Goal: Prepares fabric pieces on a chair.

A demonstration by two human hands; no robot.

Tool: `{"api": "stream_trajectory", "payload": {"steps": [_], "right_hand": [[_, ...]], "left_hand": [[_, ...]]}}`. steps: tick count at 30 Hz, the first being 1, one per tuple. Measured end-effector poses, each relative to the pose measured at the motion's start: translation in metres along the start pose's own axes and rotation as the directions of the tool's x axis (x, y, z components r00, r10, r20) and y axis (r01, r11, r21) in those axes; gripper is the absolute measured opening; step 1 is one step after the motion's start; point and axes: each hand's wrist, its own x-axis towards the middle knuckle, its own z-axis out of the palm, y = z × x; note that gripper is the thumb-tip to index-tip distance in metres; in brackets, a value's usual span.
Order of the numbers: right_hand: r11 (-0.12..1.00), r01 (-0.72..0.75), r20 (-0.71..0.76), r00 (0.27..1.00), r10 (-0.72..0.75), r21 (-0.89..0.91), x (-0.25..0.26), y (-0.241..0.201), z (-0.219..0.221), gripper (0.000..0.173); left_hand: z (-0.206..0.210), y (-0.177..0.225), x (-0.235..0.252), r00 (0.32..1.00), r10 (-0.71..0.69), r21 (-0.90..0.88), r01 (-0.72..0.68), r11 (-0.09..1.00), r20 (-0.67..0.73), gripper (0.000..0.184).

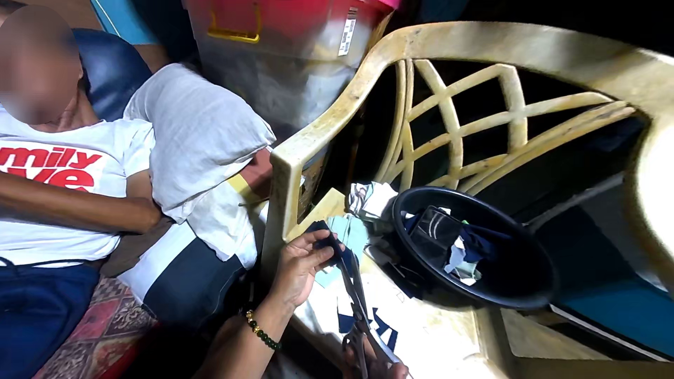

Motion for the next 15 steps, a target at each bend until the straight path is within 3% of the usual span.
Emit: {"api": "stream_trajectory", "payload": {"steps": [3, 9, 15], "right_hand": [[0.992, 0.027, 0.059, 0.998, -0.035, 0.125, 0.001, 0.004, -0.003, 0.071], [0.943, 0.047, 0.152, 0.983, -0.102, 0.329, 0.004, 0.012, -0.006, 0.079], [0.908, 0.034, 0.154, 0.982, -0.107, 0.417, 0.006, 0.009, -0.002, 0.078]], "left_hand": [[-0.001, -0.003, -0.001, 0.998, 0.038, 0.071, -0.042, 0.997, 0.052, 0.029], [-0.004, -0.009, -0.002, 0.982, 0.087, 0.153, -0.113, 0.982, 0.167, 0.033], [-0.005, -0.012, -0.002, 0.975, 0.103, 0.166, -0.137, 0.977, 0.196, 0.034]]}}
